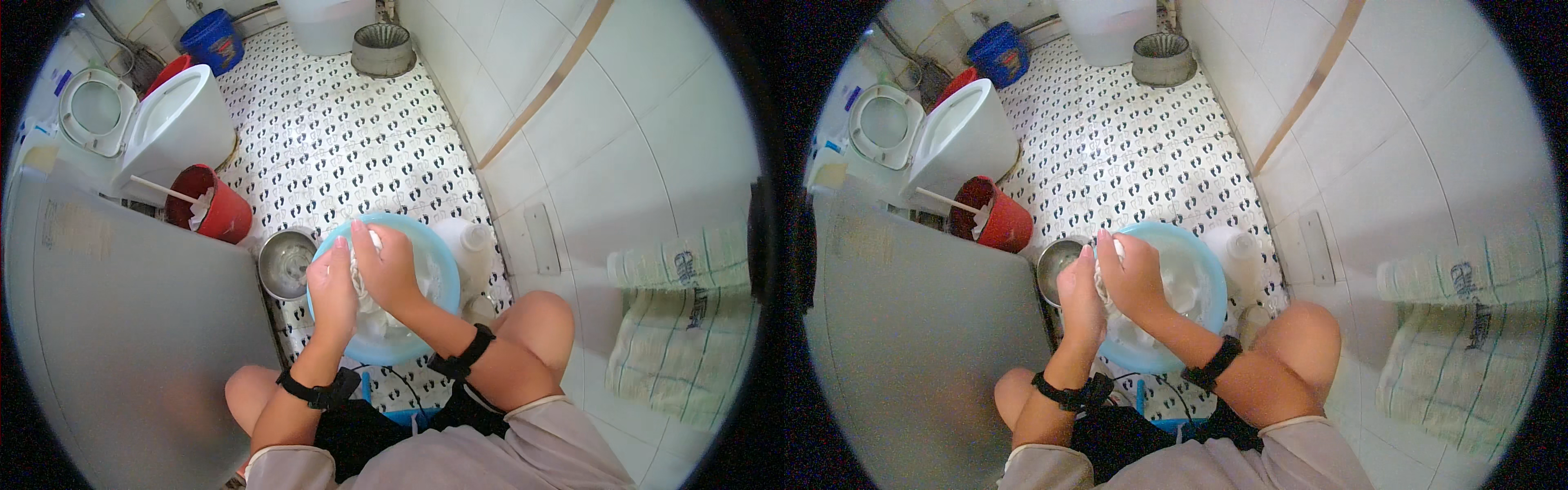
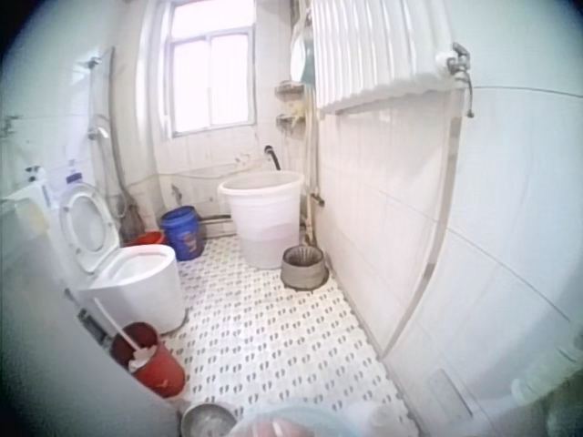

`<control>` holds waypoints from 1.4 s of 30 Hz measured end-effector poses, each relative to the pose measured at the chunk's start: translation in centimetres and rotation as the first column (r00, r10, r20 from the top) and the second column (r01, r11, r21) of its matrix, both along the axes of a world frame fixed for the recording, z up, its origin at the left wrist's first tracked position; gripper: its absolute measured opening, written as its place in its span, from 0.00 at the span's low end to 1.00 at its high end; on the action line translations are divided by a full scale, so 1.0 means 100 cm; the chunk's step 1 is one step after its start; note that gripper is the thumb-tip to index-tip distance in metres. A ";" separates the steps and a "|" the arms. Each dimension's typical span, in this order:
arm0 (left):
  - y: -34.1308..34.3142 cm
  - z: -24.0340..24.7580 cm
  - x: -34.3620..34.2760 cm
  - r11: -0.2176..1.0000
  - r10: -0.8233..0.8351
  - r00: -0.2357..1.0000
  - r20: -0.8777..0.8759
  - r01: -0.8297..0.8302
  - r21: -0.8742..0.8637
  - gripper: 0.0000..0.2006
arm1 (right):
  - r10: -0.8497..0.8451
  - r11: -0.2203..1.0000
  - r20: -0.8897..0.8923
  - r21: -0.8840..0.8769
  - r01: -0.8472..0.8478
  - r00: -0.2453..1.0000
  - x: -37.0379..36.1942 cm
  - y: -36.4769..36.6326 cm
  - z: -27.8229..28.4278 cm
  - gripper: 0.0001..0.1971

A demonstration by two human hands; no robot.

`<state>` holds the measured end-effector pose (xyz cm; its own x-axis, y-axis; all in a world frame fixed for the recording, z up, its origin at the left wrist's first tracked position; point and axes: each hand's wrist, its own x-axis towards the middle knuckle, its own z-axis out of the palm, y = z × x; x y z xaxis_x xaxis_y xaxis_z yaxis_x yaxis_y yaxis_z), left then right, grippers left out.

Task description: The person is washing a white cloth in a blue basin, scrubbing the fabric with soapy water by hand and wringing it out.

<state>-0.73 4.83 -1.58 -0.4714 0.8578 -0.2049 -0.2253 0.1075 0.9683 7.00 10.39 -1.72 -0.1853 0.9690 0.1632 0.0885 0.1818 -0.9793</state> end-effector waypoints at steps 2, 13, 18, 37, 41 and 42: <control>0.005 -0.003 -0.003 1.000 -0.016 0.999 -0.042 0.015 -0.016 0.14 | 0.000 0.999 0.004 -0.037 0.000 1.000 0.000 0.003 -0.007 0.19; 0.039 -0.007 0.004 0.993 -0.119 0.948 0.295 0.116 0.027 0.12 | 0.022 0.993 0.097 0.113 -0.033 0.995 0.014 0.010 0.014 0.18; 0.045 0.006 0.024 0.984 -0.175 0.971 0.163 0.166 0.071 0.14 | -0.178 0.980 0.092 -0.070 0.185 0.980 0.028 0.030 0.003 0.19; -0.018 0.020 -0.001 0.994 0.110 0.981 0.163 -0.108 -0.018 0.15 | 0.193 0.981 0.002 0.030 -0.193 0.981 -0.006 -0.016 0.021 0.18; -0.014 0.001 0.005 0.994 0.052 0.962 0.269 -0.076 0.079 0.13 | 0.074 0.983 0.068 0.162 -0.084 0.995 0.003 -0.015 0.015 0.15; -0.015 -0.002 0.005 0.985 0.114 0.919 0.377 -0.155 0.081 0.13 | 0.116 0.932 0.094 0.335 -0.141 0.989 0.005 -0.022 0.017 0.16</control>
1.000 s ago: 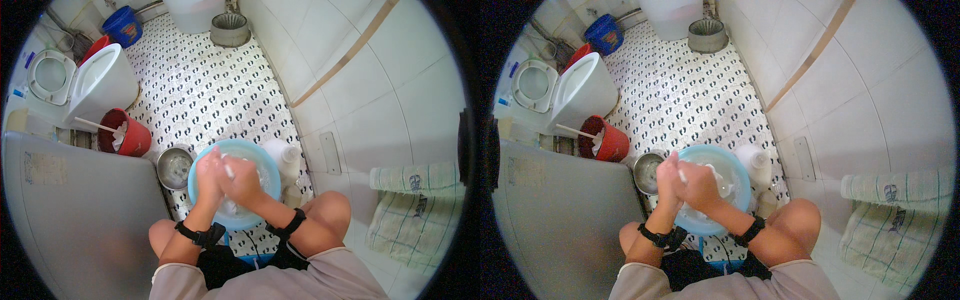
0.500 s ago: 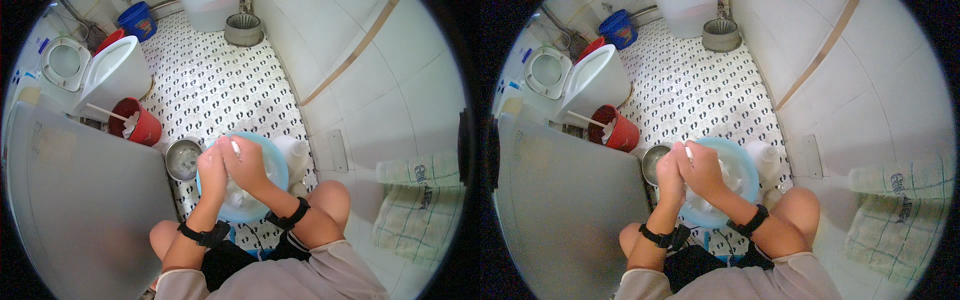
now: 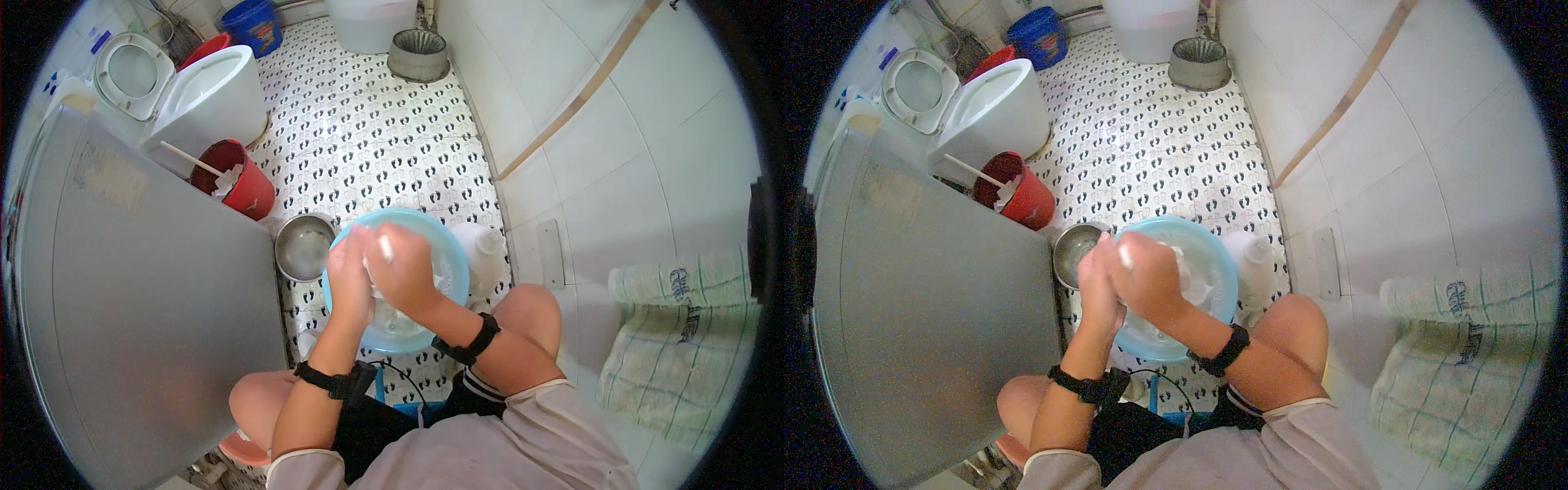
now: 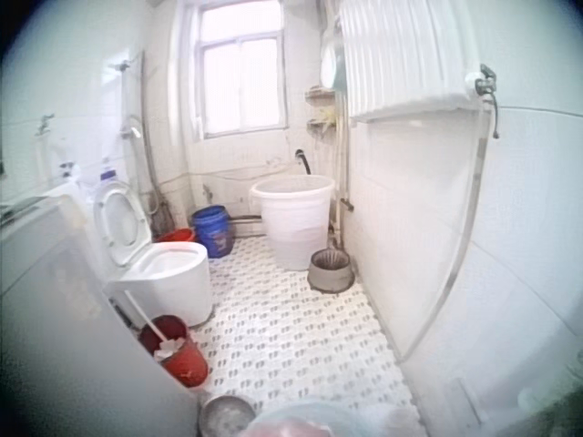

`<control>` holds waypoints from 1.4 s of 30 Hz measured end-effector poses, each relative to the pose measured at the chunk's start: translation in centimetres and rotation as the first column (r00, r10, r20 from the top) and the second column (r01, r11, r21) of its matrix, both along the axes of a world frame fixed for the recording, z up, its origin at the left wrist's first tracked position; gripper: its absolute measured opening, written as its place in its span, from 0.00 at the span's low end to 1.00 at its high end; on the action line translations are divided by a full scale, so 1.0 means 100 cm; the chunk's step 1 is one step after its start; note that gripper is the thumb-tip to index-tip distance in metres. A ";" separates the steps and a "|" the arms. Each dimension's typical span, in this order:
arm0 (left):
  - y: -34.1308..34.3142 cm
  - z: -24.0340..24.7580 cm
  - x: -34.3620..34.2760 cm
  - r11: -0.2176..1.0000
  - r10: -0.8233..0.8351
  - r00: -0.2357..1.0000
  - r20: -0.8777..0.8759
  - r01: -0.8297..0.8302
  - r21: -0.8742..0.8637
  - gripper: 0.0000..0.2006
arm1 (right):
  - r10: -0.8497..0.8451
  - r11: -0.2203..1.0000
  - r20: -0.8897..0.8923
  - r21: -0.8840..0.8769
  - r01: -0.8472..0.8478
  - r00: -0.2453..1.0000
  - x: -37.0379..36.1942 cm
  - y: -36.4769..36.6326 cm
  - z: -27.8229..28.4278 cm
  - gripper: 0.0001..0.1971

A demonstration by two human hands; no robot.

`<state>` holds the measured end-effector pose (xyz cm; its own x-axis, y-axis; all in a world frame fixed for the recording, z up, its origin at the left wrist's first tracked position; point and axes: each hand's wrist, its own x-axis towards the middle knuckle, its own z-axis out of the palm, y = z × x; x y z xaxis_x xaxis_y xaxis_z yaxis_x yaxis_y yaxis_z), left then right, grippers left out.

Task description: The person is washing a white cloth in a blue basin, scrubbing the fabric with soapy water by hand and wringing it out.

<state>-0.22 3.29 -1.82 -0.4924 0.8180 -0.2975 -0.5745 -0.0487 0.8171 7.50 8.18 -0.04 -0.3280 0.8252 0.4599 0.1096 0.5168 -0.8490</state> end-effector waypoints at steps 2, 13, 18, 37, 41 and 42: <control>0.000 -0.007 0.001 1.000 -0.018 1.000 0.017 0.018 0.006 0.13 | -0.004 0.999 0.008 0.032 0.004 1.000 0.001 -0.002 0.006 0.16; 0.007 -0.003 0.005 0.996 -0.082 0.992 0.093 0.079 0.041 0.14 | 0.017 1.000 0.080 0.003 -0.018 0.997 0.017 0.008 -0.005 0.15; 0.012 -0.004 0.007 0.991 -0.131 0.985 -0.116 0.128 -0.029 0.14 | -0.064 0.953 0.116 -0.287 0.095 0.991 0.013 0.029 -0.009 0.15; 0.005 -0.003 0.005 0.986 -0.164 0.986 -0.006 0.164 -0.006 0.14 | 0.005 0.962 0.093 -0.272 0.021 0.996 0.009 0.023 -0.008 0.14; 0.007 -0.019 -0.003 0.998 -0.048 0.997 0.061 0.049 -0.025 0.14 | 0.208 0.976 0.072 0.047 -0.211 0.975 0.008 0.009 -0.007 0.16; 0.009 -0.018 -0.002 0.998 -0.050 0.999 0.018 0.050 -0.030 0.14 | 0.205 0.977 0.074 0.047 -0.208 0.976 0.008 0.013 -0.011 0.16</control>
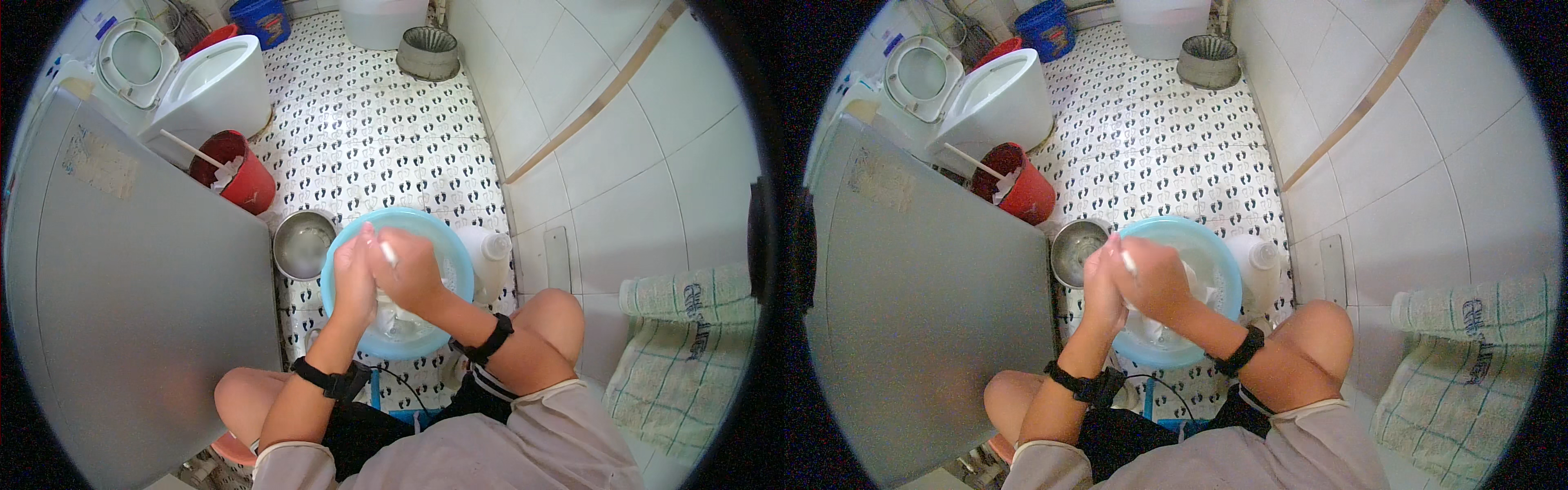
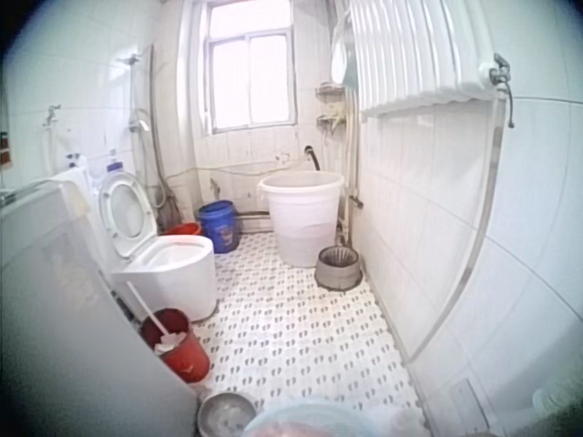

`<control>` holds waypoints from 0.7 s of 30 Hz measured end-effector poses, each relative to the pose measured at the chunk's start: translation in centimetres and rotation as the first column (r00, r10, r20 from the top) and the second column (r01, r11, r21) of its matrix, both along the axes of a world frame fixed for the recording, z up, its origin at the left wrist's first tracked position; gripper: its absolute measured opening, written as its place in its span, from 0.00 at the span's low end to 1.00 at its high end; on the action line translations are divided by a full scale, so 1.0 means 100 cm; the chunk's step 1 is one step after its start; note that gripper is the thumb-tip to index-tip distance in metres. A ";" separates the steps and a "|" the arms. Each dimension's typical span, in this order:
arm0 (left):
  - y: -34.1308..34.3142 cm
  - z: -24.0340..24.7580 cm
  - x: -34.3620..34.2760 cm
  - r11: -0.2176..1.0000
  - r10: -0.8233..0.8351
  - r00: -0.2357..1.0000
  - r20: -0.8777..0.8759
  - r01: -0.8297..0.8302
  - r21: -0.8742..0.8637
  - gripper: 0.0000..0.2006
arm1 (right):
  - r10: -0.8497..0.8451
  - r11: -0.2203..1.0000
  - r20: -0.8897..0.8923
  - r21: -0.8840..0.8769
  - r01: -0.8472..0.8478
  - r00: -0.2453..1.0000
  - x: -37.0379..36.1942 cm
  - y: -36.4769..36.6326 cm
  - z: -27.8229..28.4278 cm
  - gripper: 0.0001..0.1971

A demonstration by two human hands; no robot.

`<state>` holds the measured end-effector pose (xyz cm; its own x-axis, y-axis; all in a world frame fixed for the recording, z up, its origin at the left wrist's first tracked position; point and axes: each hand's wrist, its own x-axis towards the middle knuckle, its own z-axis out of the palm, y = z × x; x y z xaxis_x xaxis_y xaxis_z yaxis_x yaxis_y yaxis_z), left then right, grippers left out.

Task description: The person is washing a white cloth in a blue basin, scrubbing the fabric with soapy water by hand and wringing it out.

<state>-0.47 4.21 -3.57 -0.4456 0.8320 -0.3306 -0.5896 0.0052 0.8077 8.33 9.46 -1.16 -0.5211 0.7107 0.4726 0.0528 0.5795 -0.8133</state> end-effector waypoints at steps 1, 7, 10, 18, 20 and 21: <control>0.001 0.003 0.003 1.000 -0.003 1.000 0.002 0.003 0.001 0.14 | -0.111 0.986 0.042 -0.124 0.115 0.993 -0.001 0.007 -0.005 0.15; 0.001 0.002 0.002 1.000 0.022 0.995 -0.099 -0.022 0.006 0.14 | -0.131 0.973 0.044 -0.185 0.137 0.990 -0.003 0.005 0.002 0.14; 0.001 -0.002 0.002 0.997 0.052 0.999 -0.008 -0.053 -0.048 0.14 | -0.047 0.999 0.016 -0.006 0.048 0.999 -0.002 0.003 0.003 0.15; 0.003 -0.005 -0.007 0.998 -0.048 0.999 0.023 0.047 0.051 0.14 | -0.131 0.990 0.046 -0.054 0.134 0.990 -0.002 0.003 0.002 0.16; 0.006 0.003 0.000 0.998 -0.059 0.997 -0.048 0.060 0.014 0.14 | -0.180 0.984 0.031 -0.007 0.180 0.983 -0.003 0.003 -0.005 0.16; 0.008 0.009 0.004 0.997 -0.074 0.990 -0.120 0.072 -0.022 0.15 | -0.237 0.960 0.075 -0.137 0.245 0.969 -0.002 0.010 -0.005 0.16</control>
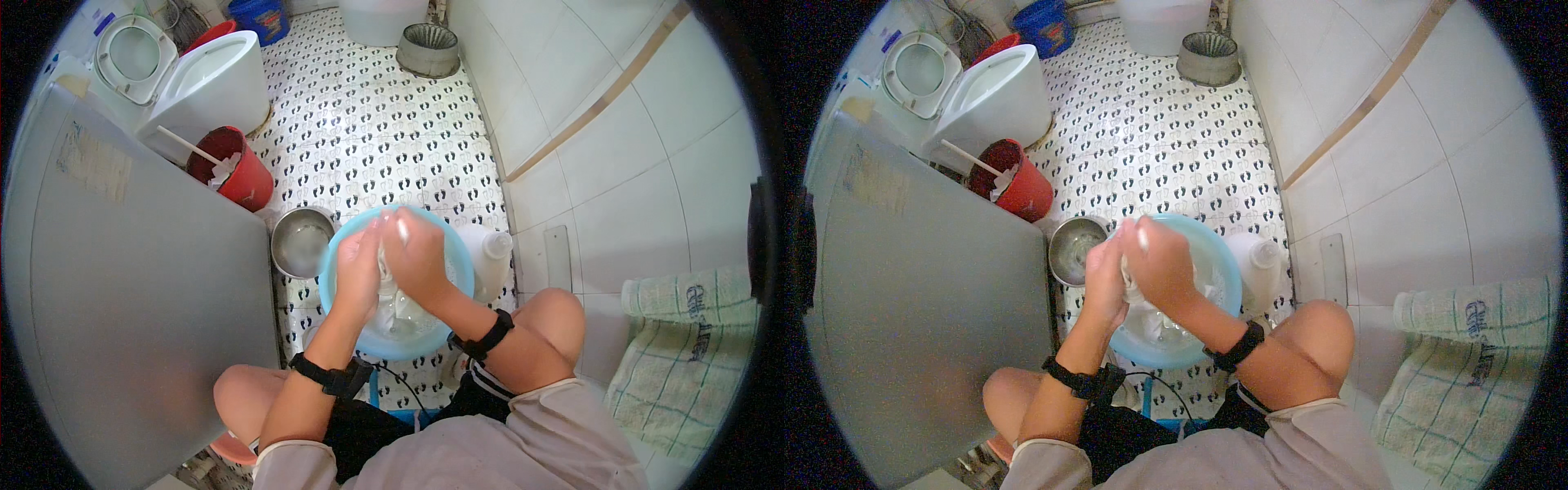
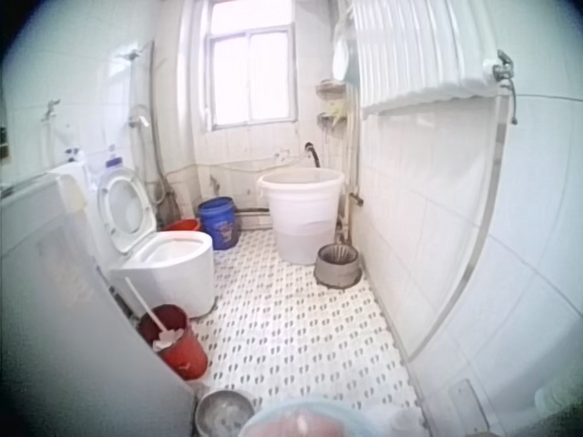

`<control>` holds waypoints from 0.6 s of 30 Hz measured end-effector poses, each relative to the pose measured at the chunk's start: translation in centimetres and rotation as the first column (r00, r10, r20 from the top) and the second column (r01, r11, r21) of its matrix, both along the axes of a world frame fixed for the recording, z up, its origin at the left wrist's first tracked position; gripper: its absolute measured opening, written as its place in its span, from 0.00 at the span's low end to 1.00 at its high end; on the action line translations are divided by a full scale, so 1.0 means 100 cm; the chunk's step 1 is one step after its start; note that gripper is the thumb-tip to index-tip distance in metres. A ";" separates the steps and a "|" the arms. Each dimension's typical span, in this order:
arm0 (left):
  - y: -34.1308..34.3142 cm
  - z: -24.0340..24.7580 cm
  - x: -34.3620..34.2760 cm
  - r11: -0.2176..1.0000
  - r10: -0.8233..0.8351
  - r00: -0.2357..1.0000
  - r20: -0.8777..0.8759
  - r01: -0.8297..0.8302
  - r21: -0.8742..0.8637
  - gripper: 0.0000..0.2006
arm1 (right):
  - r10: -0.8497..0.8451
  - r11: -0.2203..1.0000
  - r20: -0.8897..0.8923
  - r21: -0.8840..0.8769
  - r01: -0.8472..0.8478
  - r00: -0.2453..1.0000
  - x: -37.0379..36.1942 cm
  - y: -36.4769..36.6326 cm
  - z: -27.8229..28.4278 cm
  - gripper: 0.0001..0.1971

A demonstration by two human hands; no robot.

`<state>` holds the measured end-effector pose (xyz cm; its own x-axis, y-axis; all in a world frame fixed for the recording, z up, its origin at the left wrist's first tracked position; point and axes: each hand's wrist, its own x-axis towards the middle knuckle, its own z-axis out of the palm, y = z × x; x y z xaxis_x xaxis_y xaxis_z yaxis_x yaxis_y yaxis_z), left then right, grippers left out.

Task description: The person is washing a white cloth in a blue basin, scrubbing the fabric with soapy water by hand and wringing it out.

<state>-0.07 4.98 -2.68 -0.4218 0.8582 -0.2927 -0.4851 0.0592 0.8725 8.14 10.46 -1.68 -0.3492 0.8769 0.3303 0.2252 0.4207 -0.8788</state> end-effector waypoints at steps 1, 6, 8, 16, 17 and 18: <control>0.000 0.003 0.002 1.000 -0.001 1.000 0.002 0.001 0.000 0.15 | -0.001 1.000 0.002 0.000 0.001 1.000 0.000 0.006 0.001 0.16; -0.001 -0.004 -0.005 0.993 0.121 0.984 0.129 -0.121 -0.004 0.16 | 0.075 0.993 -0.044 0.089 -0.071 0.996 -0.003 -0.003 0.002 0.16; 0.002 -0.003 0.003 0.994 0.104 0.987 0.123 -0.106 0.007 0.15 | 0.065 0.979 0.032 0.190 -0.070 0.997 -0.001 -0.004 -0.004 0.16; 0.003 -0.008 -0.005 0.996 0.069 0.974 0.214 -0.078 0.034 0.13 | 0.168 0.948 0.002 0.273 -0.163 0.986 0.003 -0.002 0.005 0.14; 0.003 -0.009 -0.003 0.996 0.069 0.974 0.214 -0.078 0.033 0.13 | 0.168 0.949 0.003 0.272 -0.162 0.986 0.002 0.001 0.001 0.14; 0.007 -0.004 0.004 0.997 0.066 0.977 0.203 -0.073 0.023 0.12 | 0.043 0.988 -0.007 0.149 -0.042 0.999 0.001 0.008 -0.004 0.13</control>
<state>0.37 5.70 -3.11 -0.4155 0.8387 -0.3519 -0.6533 -0.0060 0.7571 8.28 11.28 -2.08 -0.3810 0.8021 0.4598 0.1953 0.5559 -0.8080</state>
